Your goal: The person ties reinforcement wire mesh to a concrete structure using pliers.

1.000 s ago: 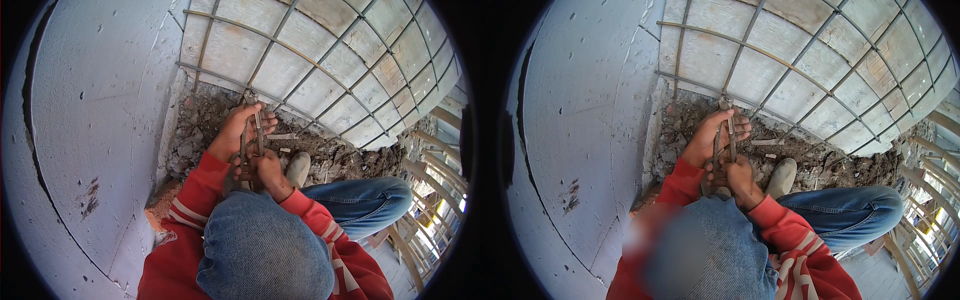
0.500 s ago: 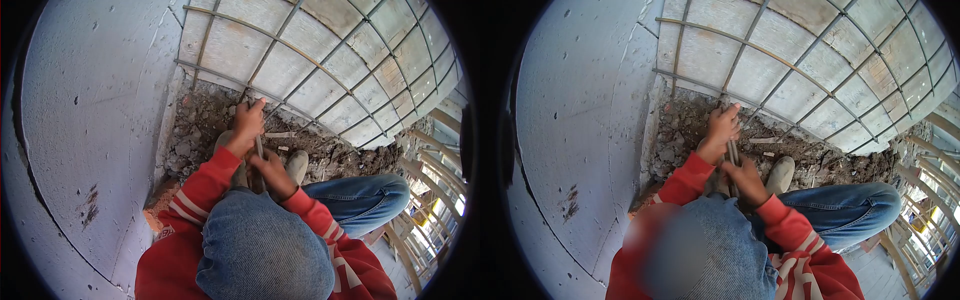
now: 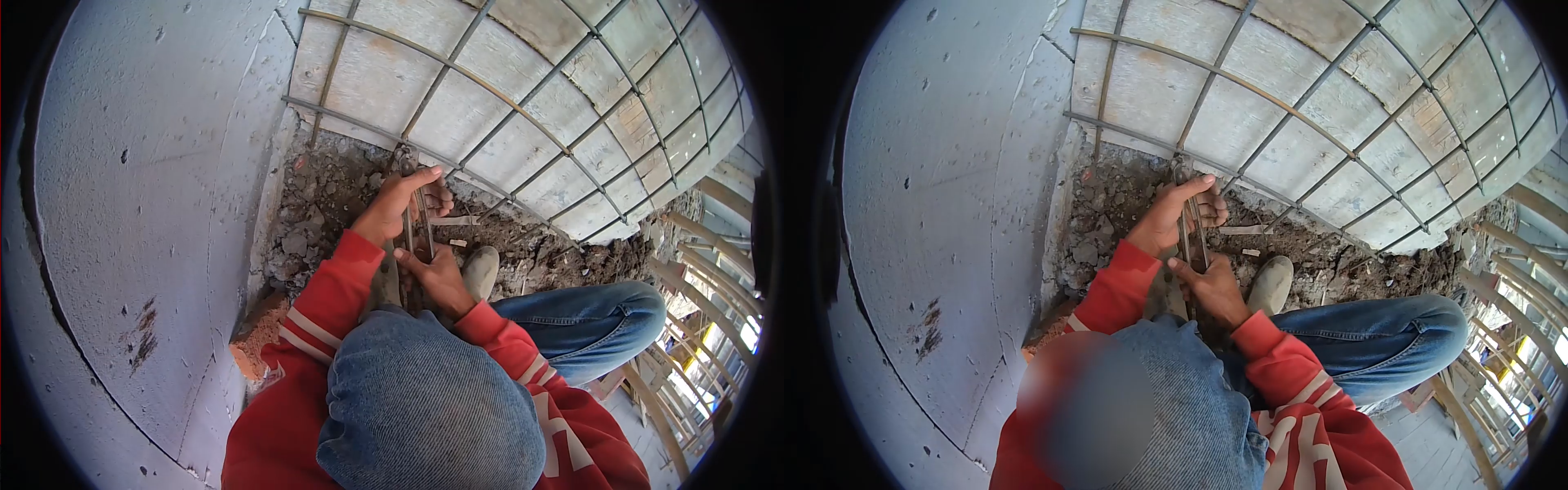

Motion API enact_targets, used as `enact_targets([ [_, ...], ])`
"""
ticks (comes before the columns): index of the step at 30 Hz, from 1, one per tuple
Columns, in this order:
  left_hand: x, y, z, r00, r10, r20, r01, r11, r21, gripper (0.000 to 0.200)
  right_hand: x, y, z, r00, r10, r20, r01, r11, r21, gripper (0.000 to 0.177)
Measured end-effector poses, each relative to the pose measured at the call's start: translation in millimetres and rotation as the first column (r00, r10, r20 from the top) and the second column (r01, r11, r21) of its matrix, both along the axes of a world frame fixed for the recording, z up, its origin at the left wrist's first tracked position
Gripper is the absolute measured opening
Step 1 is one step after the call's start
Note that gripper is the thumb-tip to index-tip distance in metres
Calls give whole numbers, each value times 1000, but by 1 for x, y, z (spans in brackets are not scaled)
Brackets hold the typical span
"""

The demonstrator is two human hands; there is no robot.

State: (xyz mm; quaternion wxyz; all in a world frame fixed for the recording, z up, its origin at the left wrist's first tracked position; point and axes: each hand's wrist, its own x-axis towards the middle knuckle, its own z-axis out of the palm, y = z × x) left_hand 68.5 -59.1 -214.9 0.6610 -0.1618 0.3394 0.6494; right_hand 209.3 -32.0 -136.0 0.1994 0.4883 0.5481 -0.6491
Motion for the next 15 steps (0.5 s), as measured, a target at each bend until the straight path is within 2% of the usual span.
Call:
enact_targets([
  [2,-4,-5,-5,999,-15,36,9,985,171,25,0,-8,-8,984,-173,-38,167,978,-121,31],
  [3,-7,-6,-5,999,-14,35,8,986,168,25,0,-10,-7,984,-171,-39,165,978,-124,31],
  [5,-14,-8,-4,986,-150,-72,156,984,84,25,-3,-14,-4,924,-377,58,381,900,-213,30],
  [6,-16,-9,-6,985,-152,-75,158,984,79,25,-7,-15,-2,924,-379,57,382,898,-218,30],
  [8,-19,-10,-9,976,-209,-58,215,970,112,27,-16,-16,-1,983,-144,117,161,974,-158,30],
  [9,-18,-12,-8,976,-212,-57,217,970,113,27,-19,-20,-1,982,-147,117,164,974,-157,30],
  [11,-18,-15,-6,989,-107,107,80,970,228,31,-25,-29,-2,981,-169,100,178,980,-93,27],
  [12,-18,-16,-10,988,-109,106,82,969,232,31,-27,-31,-3,980,-171,99,180,980,-90,27],
  [14,-16,-17,-18,969,-113,219,17,916,400,31,-28,-34,-5,944,-313,105,330,908,-258,31],
  [15,-14,-18,-19,969,-114,220,17,916,400,31,-27,-34,-5,944,-313,106,330,908,-258,31],
])
